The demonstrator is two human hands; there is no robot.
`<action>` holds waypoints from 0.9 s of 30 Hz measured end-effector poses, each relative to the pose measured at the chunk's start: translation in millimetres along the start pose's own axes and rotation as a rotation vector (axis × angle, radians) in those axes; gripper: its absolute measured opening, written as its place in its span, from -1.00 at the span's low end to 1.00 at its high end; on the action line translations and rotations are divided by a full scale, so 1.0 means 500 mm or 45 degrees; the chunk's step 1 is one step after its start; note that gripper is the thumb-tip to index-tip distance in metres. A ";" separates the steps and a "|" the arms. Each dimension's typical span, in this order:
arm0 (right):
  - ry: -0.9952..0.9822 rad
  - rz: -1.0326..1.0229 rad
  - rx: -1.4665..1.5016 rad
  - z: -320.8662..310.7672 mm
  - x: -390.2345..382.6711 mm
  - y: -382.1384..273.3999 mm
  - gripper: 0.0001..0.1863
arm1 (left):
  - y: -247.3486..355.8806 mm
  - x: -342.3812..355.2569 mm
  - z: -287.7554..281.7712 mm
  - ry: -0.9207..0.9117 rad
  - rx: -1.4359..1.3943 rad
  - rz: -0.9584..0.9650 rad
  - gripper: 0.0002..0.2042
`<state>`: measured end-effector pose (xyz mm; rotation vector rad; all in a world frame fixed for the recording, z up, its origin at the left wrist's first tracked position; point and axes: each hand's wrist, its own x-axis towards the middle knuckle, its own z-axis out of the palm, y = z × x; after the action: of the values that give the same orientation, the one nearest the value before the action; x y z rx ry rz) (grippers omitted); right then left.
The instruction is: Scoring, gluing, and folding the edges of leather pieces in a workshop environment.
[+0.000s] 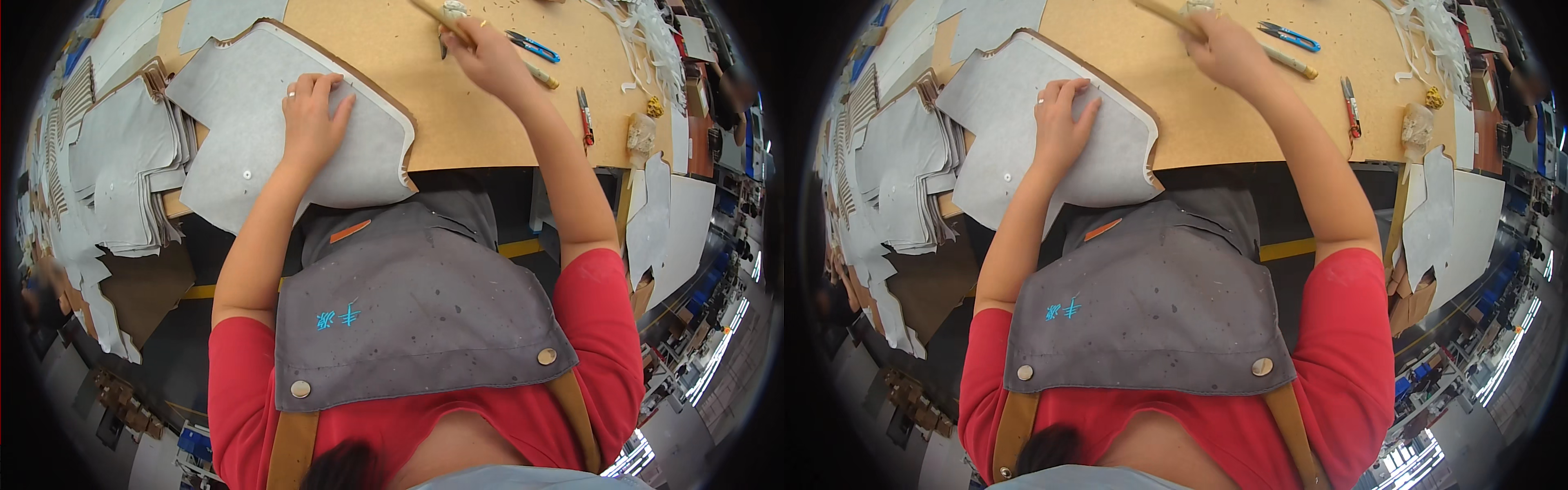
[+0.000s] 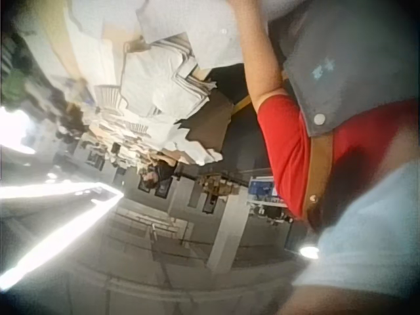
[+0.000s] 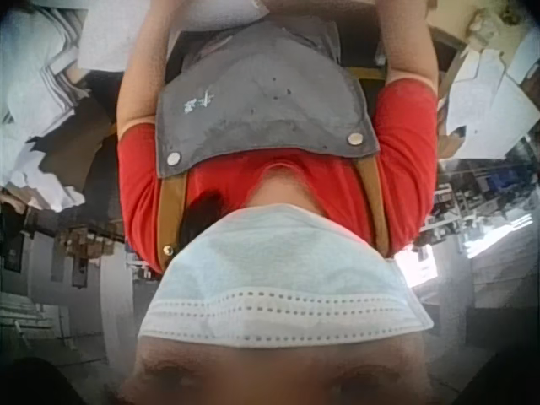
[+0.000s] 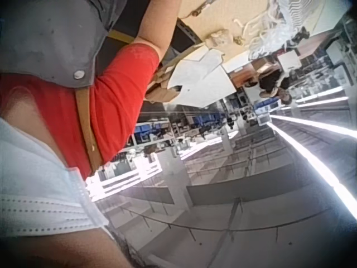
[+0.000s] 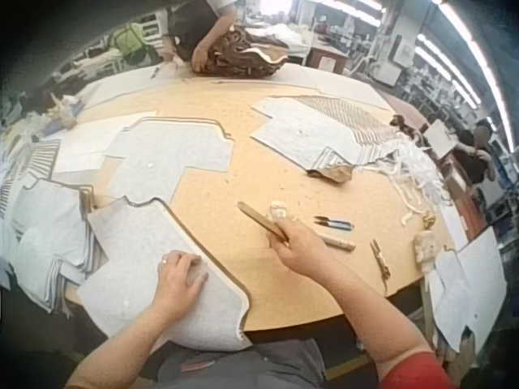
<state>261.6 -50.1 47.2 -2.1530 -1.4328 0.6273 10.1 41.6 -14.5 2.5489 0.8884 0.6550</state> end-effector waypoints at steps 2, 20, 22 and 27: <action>0.052 -0.123 0.017 0.042 -0.040 -0.006 -0.74 | -0.007 0.015 0.014 -0.027 -0.047 -0.032 -0.79; 0.338 -0.036 0.193 0.068 -0.033 0.011 -0.74 | -0.084 -0.027 -0.126 0.130 -0.085 -0.568 -0.97; 0.223 -0.166 0.185 0.113 0.053 -0.047 -0.69 | -0.101 -0.047 -0.132 0.053 -0.079 -0.522 -0.95; -0.042 -0.301 0.199 0.218 0.254 -0.208 -0.79 | -0.037 -0.038 -0.113 -0.016 -0.217 -0.429 -0.89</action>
<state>165.3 118.1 11.7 -1.8279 -1.5710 0.6644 -41.9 53.0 17.6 2.1819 1.1694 0.5812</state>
